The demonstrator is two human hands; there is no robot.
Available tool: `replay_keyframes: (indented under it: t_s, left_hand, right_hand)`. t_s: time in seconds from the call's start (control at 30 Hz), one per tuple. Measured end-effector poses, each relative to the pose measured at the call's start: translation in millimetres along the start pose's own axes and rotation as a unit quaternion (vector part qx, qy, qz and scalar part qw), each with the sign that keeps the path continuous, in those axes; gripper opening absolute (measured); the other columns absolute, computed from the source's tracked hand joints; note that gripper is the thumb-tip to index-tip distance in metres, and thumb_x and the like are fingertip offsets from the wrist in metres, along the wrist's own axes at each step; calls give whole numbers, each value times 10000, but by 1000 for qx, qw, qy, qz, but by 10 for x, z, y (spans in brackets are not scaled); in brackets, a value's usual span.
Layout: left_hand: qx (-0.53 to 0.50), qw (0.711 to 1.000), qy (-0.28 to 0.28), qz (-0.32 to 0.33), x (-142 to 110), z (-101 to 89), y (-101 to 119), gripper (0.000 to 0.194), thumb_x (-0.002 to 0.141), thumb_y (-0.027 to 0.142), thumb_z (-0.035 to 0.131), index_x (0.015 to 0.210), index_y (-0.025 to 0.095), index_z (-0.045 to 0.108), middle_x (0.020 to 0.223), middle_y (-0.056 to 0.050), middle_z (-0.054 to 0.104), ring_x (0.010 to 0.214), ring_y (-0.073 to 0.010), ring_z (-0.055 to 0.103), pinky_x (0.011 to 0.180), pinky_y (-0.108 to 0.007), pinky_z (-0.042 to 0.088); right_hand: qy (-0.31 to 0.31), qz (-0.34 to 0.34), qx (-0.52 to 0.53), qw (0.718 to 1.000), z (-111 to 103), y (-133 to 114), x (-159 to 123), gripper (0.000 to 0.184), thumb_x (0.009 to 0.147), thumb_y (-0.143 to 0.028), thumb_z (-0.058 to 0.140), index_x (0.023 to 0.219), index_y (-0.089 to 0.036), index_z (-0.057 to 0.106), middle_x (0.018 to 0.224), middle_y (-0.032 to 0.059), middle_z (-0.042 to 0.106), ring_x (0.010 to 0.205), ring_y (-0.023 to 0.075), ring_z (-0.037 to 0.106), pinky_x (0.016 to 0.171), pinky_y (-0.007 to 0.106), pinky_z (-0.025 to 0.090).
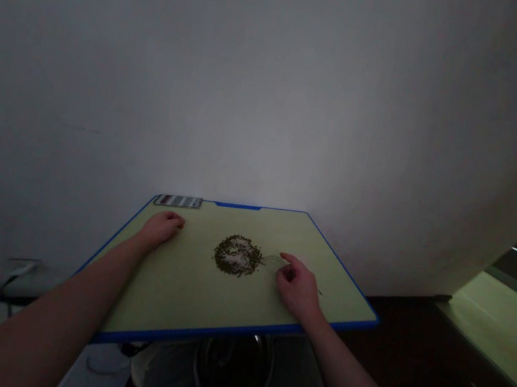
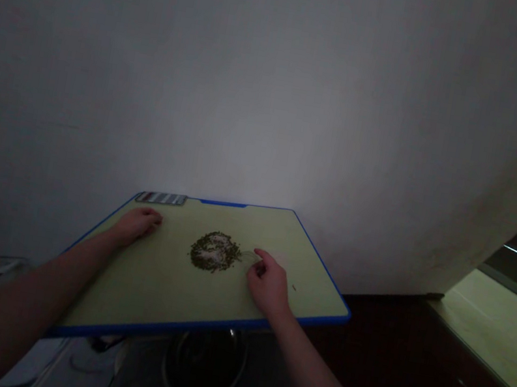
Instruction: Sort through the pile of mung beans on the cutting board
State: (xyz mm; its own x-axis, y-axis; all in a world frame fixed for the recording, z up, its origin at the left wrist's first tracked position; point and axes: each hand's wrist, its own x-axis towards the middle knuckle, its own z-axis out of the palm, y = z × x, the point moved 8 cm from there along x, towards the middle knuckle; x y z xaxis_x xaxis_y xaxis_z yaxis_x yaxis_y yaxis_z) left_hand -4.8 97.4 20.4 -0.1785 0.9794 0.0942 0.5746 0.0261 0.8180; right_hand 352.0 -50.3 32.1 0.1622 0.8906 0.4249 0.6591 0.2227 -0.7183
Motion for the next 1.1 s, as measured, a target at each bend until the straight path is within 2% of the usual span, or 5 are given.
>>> replay_keyframes:
  t_s: [0.13,0.23,0.43,0.8,1.1]
  left_hand:
    - [-13,998,5,53,-161,-82,99,247,627,416,504,621,172,546,440,17,477,406,-123,435,429,-238,319]
    - [30,996,21,85,-220,-145,198,278,633,443,492,597,173,546,475,7,502,463,-131,456,456,-235,323]
    - [69,990,83,88,-237,-232,218,323,655,479,448,585,179,544,488,9,493,492,-138,457,464,-236,308]
    - [56,993,61,88,-227,-170,202,324,650,484,464,559,184,546,454,13,479,484,-146,455,467,-246,313]
    - [55,993,49,92,-233,-140,219,315,652,479,469,546,190,536,455,8,480,488,-151,458,454,-244,306]
  right_hand:
    - [-19,-11,-39,999,36,-15,4,314,691,-208,447,938,-171,637,727,34,648,610,131,555,599,238,418]
    - [-31,-27,-70,997,66,-46,17,300,696,-202,453,918,-171,653,768,46,661,669,141,572,645,240,420]
    - [-52,-31,-105,993,107,-83,26,327,696,-191,465,969,-170,644,795,47,667,689,139,579,664,236,420]
    - [17,21,-67,997,-86,-9,-10,274,653,-172,480,869,-180,648,694,16,648,610,124,560,606,225,413]
    - [-32,-20,-106,994,52,-47,9,285,666,-158,480,888,-188,656,795,38,664,702,140,577,676,239,411]
